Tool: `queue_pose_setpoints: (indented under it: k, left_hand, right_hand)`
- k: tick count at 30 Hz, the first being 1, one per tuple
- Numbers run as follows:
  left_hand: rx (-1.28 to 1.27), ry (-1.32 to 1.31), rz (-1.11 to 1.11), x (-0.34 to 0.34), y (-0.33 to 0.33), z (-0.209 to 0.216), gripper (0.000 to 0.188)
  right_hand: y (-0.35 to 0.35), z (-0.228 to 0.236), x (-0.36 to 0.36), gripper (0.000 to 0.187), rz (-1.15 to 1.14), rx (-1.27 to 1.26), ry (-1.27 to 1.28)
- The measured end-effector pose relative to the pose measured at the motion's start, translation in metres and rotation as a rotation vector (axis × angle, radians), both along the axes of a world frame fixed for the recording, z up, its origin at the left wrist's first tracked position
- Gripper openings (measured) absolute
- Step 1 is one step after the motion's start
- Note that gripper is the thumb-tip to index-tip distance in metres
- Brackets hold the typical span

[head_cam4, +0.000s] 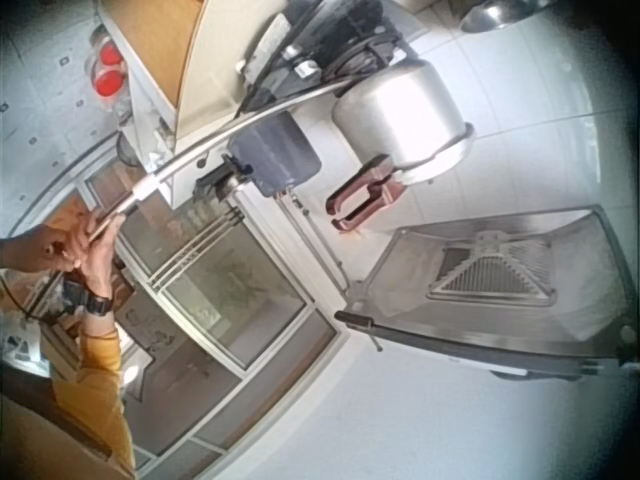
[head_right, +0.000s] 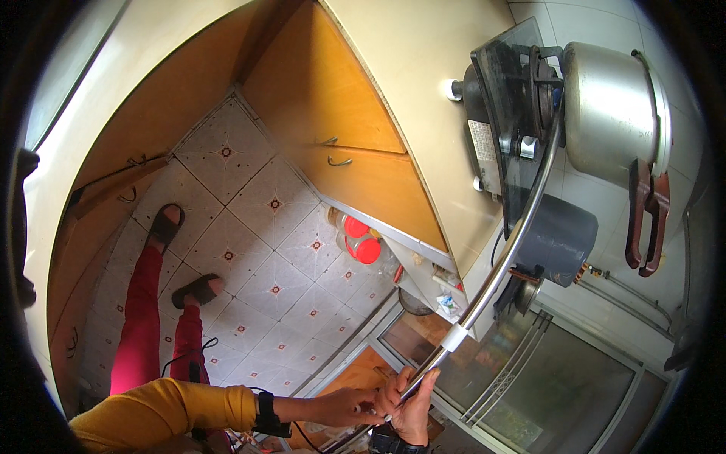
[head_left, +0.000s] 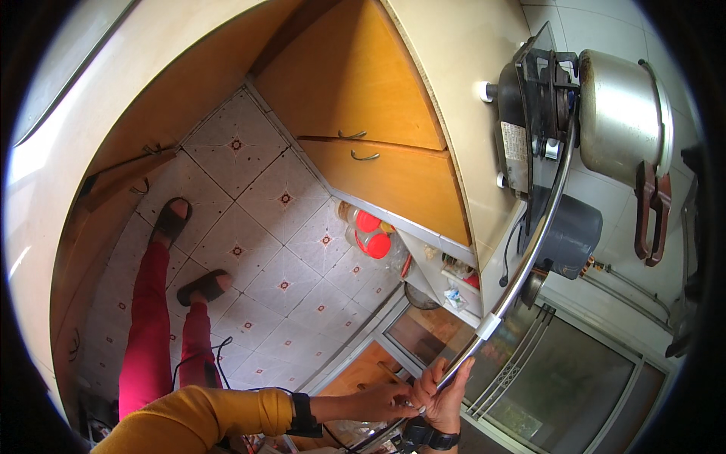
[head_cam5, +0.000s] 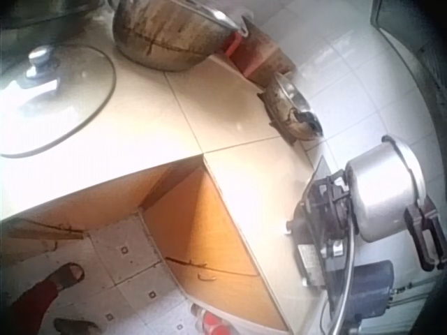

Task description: The person assembles a broom by connecting the handle to the brush head in the kitchen, then walks to the bathroom to retrieve a second handle segment. They return to the kitchen and attach the second segment to complete the broom.

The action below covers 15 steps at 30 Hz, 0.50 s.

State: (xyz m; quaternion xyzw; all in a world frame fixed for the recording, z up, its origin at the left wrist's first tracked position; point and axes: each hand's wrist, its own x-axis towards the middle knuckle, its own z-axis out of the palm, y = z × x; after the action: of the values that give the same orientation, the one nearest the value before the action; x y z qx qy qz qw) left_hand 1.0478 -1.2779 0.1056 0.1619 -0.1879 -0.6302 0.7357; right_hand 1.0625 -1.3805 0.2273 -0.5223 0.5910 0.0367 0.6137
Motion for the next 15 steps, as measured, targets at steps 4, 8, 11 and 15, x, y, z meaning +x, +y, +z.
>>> queue_pose_setpoints:
  k: [4, 8, 11, 15]
  left_hand:
    - [0.103, -0.057, -0.108, 0.003, 0.001, -0.005, 0.045]
    - [0.131, 0.021, 0.042, 0.001, 0.002, -0.006, 0.046]
    - [0.164, -0.064, -0.015, 0.0, 0.0, -0.008, 0.046]
    - [0.173, -0.061, -0.015, -0.005, -0.005, -0.008, 0.047]
  right_hand:
    - [0.006, -0.01, 0.002, 0.061, -0.017, -0.221, 0.059]
    - [0.008, -0.016, 0.006, 0.051, 0.061, -0.327, 0.071]
    - [0.007, -0.016, 0.008, 0.05, 0.034, -0.281, 0.045]
    - [0.003, -0.013, 0.009, 0.052, -0.003, -0.308, 0.07]
